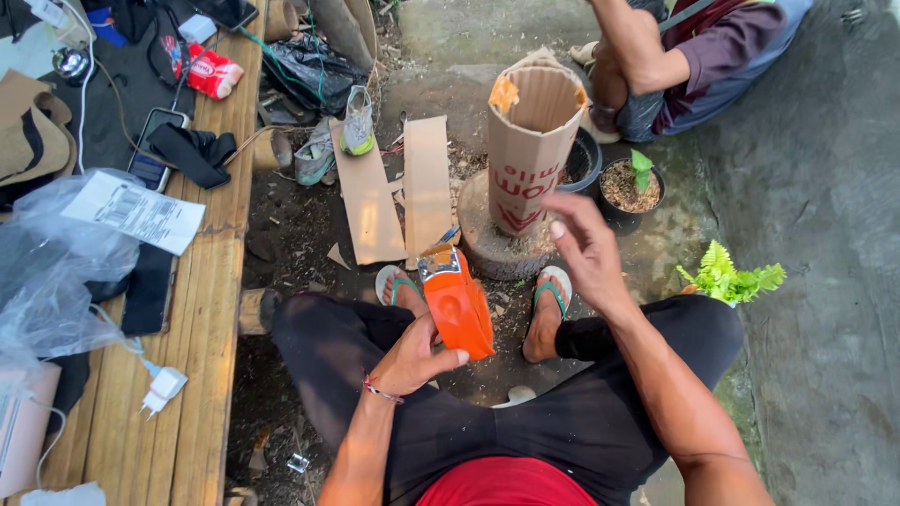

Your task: The person folds a flat cardboard sheet into a cylindrical tube and secures the seam with orange adhesive tape. They repeatedly wrap and press the tape around the tube to hold the shape.

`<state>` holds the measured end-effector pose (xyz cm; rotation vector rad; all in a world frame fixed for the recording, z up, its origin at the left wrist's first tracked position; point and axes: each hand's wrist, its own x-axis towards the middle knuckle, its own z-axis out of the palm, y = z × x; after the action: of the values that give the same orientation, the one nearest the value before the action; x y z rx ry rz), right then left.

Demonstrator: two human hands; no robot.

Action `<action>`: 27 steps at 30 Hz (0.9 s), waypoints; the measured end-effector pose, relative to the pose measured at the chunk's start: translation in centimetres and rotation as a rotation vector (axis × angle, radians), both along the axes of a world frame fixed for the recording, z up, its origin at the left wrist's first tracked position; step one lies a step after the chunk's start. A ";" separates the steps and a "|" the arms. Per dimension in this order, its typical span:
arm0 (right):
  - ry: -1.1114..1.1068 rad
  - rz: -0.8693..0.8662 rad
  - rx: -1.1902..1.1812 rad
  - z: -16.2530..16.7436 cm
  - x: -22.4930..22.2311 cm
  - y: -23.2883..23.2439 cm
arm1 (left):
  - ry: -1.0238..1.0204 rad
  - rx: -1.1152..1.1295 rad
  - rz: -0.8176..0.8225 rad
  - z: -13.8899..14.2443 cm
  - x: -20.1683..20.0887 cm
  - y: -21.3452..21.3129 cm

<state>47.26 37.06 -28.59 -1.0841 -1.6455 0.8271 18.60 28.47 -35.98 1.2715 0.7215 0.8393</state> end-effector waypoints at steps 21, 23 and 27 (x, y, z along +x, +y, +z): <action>0.126 0.186 -0.434 1.3 -3.6 -3.4 | 0.387 0.509 0.252 4.6 0.1 -3.1; 0.029 0.100 -0.328 3.7 -3.1 -2.6 | 0.366 0.392 0.286 5.1 -0.2 -2.9; 0.080 -0.108 -0.085 11.9 0.9 4.9 | 0.282 0.465 0.375 5.9 -1.1 -0.5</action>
<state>48.11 41.95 -16.66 -1.1733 -1.4838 0.8648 17.46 28.00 -30.10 1.7228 1.0510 1.1928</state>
